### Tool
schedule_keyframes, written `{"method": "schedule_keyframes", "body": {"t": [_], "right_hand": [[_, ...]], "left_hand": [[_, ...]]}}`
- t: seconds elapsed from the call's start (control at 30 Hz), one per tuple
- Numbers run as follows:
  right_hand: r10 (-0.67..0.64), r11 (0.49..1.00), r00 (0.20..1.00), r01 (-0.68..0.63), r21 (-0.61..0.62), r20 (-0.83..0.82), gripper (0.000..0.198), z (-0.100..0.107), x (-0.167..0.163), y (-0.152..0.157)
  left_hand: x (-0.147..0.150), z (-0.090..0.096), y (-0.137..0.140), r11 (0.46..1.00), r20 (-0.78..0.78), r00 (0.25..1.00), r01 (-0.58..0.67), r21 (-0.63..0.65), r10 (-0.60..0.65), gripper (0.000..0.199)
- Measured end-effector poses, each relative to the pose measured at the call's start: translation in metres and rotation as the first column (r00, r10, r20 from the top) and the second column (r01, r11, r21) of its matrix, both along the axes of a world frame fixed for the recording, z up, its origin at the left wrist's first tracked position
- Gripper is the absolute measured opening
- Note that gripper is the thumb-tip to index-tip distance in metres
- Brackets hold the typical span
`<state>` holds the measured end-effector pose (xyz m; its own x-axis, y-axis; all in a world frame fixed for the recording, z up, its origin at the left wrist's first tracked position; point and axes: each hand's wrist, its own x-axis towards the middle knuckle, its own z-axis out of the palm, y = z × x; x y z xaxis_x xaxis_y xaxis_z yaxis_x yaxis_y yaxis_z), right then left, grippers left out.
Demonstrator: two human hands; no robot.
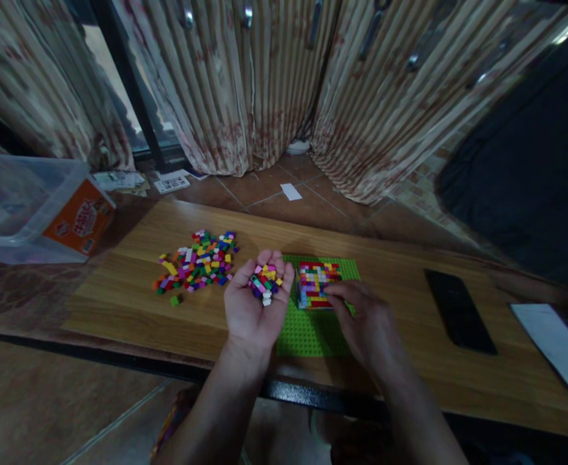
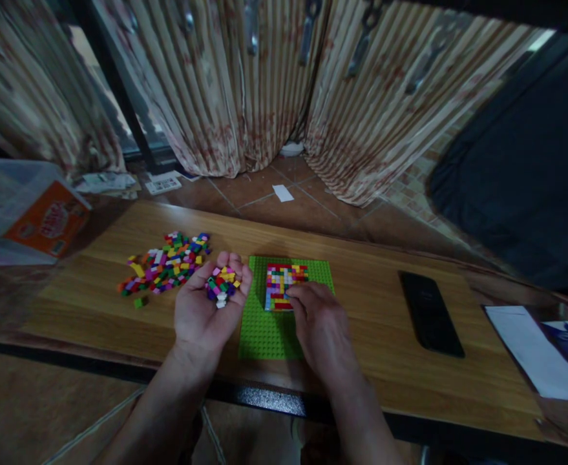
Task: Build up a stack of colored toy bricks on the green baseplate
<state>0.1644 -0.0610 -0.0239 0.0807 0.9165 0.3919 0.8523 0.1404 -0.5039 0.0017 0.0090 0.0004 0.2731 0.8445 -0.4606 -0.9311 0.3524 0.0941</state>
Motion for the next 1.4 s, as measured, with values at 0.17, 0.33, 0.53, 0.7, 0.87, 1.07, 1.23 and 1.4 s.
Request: {"method": "schedule_keyframes", "body": {"t": [0.17,0.33,0.53,0.7,0.87,1.07,1.23,1.4], "right_hand": [[-0.017,1.0,1.0,0.016,0.019,0.01,0.017,-0.003,0.001,0.002],[-0.042,0.999,0.998,0.042,0.011,-0.048,0.016,-0.003,-0.001,0.003],[-0.092,0.996,0.978,0.091,-0.013,-0.185,0.013,-0.001,0.003,0.001],[-0.185,0.982,0.963,0.186,-0.012,-0.197,0.021,0.001,0.003,0.002],[-0.295,0.955,0.948,0.295,-0.018,-0.119,0.034,-0.008,-0.005,0.007],[-0.325,0.946,0.923,0.313,-0.089,-0.207,0.035,-0.019,-0.002,0.011],[-0.318,0.948,0.884,0.292,-0.125,-0.342,0.036,-0.025,0.001,0.012],[-0.319,0.948,0.857,0.282,-0.148,-0.405,0.038,-0.026,-0.001,0.012]], "left_hand": [[-0.001,0.002,0.0,1.0,-0.011,1.0,0.013,-0.01,-0.013,0.027],[-0.001,0.004,0.001,1.0,0.001,1.0,0.002,-0.01,-0.002,0.026],[-0.001,0.004,0.0,1.0,0.006,1.0,-0.001,-0.01,0.001,0.024],[-0.001,0.005,0.0,1.0,-0.011,1.0,0.003,-0.023,-0.003,0.024],[0.0,0.004,0.0,1.0,-0.015,1.0,0.013,-0.018,-0.013,0.025],[-0.002,0.003,0.0,1.0,-0.008,1.0,0.012,-0.01,-0.013,0.026],[-0.002,0.004,0.0,1.0,-0.012,1.0,0.007,-0.011,-0.007,0.024],[-0.003,0.004,0.0,1.0,-0.009,1.0,0.014,-0.008,-0.014,0.025]]}}
